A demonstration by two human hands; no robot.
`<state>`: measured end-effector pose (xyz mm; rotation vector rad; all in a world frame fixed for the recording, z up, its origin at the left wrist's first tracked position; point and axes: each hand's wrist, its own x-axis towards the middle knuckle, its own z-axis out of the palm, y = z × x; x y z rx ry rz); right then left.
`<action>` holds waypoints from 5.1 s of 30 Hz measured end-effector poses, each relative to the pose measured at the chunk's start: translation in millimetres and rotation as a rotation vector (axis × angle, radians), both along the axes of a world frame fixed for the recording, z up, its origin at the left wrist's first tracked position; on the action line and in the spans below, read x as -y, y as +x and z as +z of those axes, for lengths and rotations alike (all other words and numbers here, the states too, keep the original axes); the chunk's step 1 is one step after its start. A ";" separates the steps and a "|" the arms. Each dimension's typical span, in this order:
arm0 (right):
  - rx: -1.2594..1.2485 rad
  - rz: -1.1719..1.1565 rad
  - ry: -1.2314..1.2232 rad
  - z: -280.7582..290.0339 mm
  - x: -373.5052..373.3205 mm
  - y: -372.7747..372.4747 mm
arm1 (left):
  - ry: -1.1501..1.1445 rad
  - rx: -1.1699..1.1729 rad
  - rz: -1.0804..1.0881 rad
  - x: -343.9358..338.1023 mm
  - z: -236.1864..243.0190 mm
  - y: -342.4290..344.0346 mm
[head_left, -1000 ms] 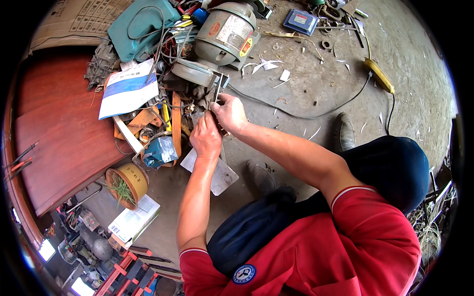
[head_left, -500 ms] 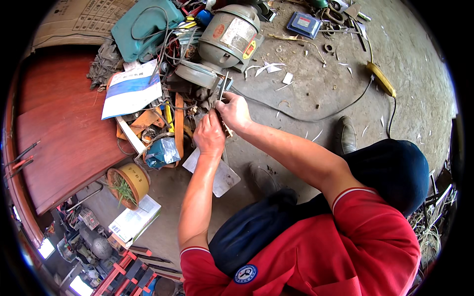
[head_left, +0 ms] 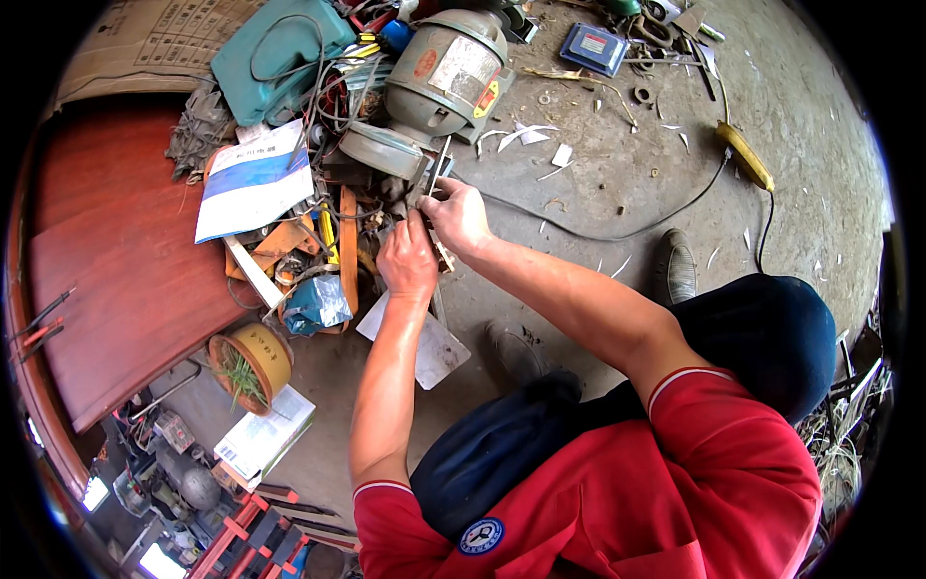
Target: The person sharpens a metal blade using a bench grinder. They hold the blade with both hands and repeatedly press it against the rotating grinding wheel, adjusting the angle and position to sharpen different sections.
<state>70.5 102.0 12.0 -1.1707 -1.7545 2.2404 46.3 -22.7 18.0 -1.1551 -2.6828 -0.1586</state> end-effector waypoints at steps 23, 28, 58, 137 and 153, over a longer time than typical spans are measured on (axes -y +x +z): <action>-0.108 -0.200 -0.085 -26.8 8.4 -11.4 | -0.020 -0.050 -0.083 -7.5 -5.7 -21.1; -0.115 -0.213 -0.087 -23.5 7.3 -12.3 | -0.049 -0.044 -0.075 -9.4 -3.5 -23.1; -0.062 -0.122 -0.040 -13.7 19.3 -1.1 | -0.045 -0.044 -0.064 11.1 -4.5 -7.8; -0.048 -0.149 0.008 -16.7 10.5 -8.9 | 0.048 -0.014 -0.089 3.3 -17.0 -22.3; -0.074 -0.240 0.029 -15.9 6.5 -15.6 | 0.037 -0.088 -0.140 -5.3 -18.7 -35.5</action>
